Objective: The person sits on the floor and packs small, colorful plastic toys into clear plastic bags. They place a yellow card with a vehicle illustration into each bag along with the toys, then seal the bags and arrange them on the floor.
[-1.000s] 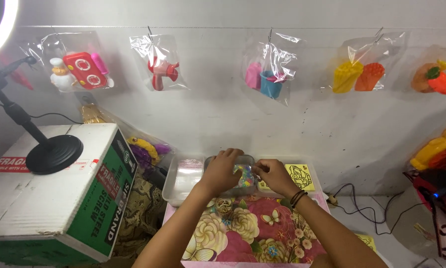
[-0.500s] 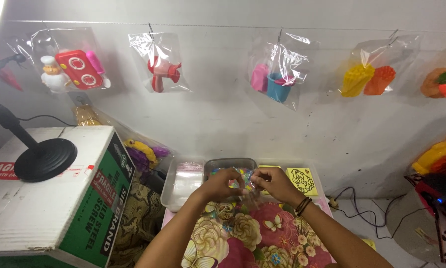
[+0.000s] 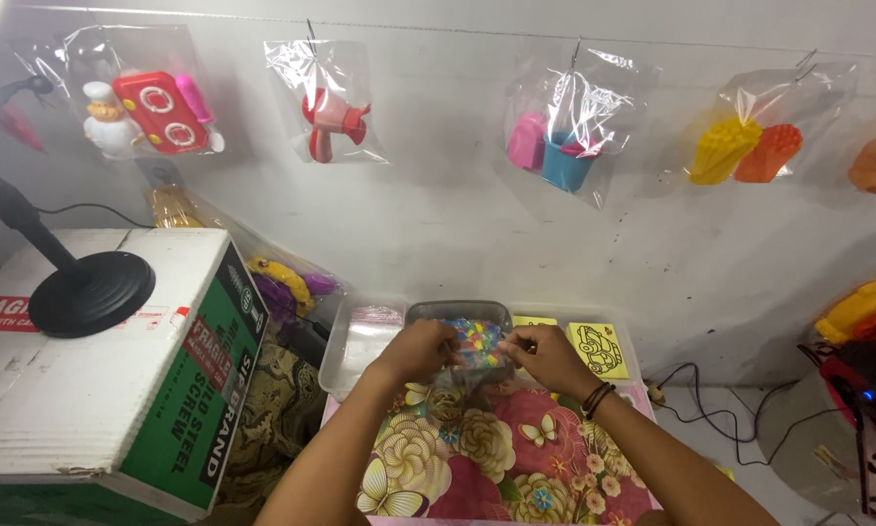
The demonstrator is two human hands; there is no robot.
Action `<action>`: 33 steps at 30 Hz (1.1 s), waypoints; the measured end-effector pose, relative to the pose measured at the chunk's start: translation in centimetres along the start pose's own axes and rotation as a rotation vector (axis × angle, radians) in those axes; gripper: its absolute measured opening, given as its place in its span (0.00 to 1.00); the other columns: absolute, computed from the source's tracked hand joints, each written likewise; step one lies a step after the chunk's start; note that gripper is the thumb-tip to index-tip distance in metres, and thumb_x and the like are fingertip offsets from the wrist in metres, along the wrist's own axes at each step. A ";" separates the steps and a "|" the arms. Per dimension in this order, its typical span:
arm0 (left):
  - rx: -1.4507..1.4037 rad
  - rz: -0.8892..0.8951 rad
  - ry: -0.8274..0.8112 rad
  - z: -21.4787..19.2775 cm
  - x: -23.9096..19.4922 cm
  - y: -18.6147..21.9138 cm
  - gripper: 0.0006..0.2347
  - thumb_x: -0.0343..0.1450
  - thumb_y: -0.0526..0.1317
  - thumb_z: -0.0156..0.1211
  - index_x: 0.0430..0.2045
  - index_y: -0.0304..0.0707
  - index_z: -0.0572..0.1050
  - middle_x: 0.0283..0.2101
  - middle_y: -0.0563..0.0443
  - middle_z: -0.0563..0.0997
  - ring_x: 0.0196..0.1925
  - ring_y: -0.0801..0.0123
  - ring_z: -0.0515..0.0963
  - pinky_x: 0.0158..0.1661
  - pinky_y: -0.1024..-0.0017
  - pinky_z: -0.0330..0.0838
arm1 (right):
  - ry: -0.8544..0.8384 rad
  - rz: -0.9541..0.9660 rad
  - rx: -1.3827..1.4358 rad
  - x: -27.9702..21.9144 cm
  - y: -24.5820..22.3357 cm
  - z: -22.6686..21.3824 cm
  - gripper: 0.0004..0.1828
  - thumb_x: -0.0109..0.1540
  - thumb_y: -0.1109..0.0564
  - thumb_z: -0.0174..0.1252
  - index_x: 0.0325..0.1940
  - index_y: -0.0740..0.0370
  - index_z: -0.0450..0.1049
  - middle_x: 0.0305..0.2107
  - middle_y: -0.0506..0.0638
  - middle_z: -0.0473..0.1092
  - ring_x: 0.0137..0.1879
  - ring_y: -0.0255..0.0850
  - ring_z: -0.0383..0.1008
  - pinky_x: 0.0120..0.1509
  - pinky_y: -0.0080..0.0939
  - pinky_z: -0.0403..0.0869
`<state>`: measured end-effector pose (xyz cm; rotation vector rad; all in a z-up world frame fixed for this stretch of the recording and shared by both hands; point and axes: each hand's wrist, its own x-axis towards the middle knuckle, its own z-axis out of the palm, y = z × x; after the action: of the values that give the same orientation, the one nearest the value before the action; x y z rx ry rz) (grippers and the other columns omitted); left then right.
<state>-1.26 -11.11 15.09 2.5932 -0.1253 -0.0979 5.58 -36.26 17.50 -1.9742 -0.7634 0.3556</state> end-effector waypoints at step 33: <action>-0.213 0.069 0.015 -3.3 -3.0 5.1 0.06 0.73 0.40 0.61 0.34 0.36 0.80 0.32 0.40 0.86 0.43 0.41 0.84 0.46 0.50 0.74 | -0.145 0.050 0.327 -0.1 4.6 0.1 0.24 0.68 0.42 0.53 0.52 0.65 0.81 0.45 0.48 0.68 0.52 0.40 0.71 0.48 0.42 0.77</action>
<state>-4.32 -13.41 20.65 2.3739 -0.1889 -0.0635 7.12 -37.82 13.48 -1.6737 -0.6985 0.6192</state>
